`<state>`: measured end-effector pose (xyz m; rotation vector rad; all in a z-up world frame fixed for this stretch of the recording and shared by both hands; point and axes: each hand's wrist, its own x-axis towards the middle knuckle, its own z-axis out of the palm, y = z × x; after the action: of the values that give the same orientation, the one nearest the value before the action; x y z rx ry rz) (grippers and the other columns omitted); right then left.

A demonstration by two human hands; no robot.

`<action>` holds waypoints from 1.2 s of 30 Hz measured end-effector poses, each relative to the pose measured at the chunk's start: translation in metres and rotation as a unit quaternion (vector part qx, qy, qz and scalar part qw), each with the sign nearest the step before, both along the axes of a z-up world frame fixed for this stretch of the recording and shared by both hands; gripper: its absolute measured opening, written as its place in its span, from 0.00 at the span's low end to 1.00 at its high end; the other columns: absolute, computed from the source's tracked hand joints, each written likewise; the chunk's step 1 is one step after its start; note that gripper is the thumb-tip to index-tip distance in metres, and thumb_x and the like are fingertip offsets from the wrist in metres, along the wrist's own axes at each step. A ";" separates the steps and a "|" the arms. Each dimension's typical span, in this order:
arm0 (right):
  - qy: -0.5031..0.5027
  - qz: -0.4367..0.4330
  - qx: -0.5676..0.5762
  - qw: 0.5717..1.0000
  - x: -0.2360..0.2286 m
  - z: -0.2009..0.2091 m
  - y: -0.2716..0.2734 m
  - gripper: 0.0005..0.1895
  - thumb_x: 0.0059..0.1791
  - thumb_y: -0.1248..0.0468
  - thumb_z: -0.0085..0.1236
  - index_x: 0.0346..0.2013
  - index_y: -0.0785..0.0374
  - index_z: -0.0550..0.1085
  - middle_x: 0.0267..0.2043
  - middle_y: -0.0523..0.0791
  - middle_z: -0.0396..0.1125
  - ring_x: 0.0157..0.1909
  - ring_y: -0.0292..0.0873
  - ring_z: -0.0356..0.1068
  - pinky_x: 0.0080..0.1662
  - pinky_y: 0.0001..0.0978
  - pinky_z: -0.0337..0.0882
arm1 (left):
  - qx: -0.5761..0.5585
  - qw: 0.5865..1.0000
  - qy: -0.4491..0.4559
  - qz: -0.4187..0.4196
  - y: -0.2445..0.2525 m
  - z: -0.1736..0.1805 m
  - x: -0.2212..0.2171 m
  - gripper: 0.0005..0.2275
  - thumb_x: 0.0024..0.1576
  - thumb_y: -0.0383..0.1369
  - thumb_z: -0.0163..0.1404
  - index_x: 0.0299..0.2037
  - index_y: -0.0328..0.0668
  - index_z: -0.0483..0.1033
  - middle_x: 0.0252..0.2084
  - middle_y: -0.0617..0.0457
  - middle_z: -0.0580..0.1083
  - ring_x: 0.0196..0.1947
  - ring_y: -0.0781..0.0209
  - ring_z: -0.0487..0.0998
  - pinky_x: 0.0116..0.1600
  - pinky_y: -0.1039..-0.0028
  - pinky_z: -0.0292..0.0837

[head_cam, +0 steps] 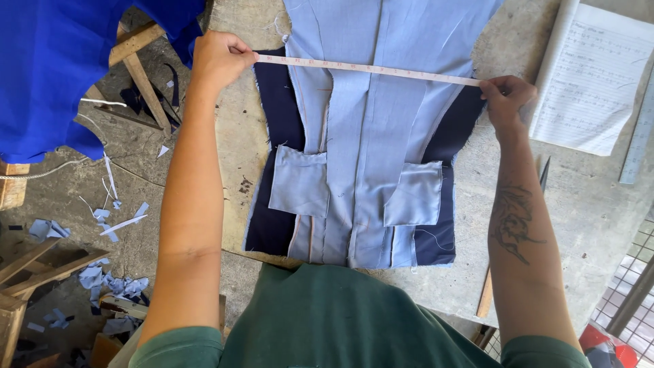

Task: The person measures a light blue fabric garment laid on a dark blue base using a flexible measuring tape and a red marking tool. They mark several points on the fabric, then use a metal ruler to draw straight lines along the marked measurements.

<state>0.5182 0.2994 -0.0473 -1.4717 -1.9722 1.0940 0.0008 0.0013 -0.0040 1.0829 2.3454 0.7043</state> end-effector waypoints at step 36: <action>-0.078 0.130 0.358 0.921 0.026 -0.009 -0.040 0.27 0.55 0.74 0.53 0.66 0.55 0.86 0.40 0.45 0.77 0.36 0.51 0.75 0.36 0.44 0.73 | -0.002 0.999 0.045 0.016 0.008 -0.025 -0.010 0.10 0.55 0.47 0.67 0.34 0.54 0.89 0.33 0.63 0.83 0.34 0.69 0.82 0.39 0.73 0.72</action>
<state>0.5444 0.2590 -0.0564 -0.9331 -2.3661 0.2566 -0.0096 0.0089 -0.0291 1.0979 2.4453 0.6740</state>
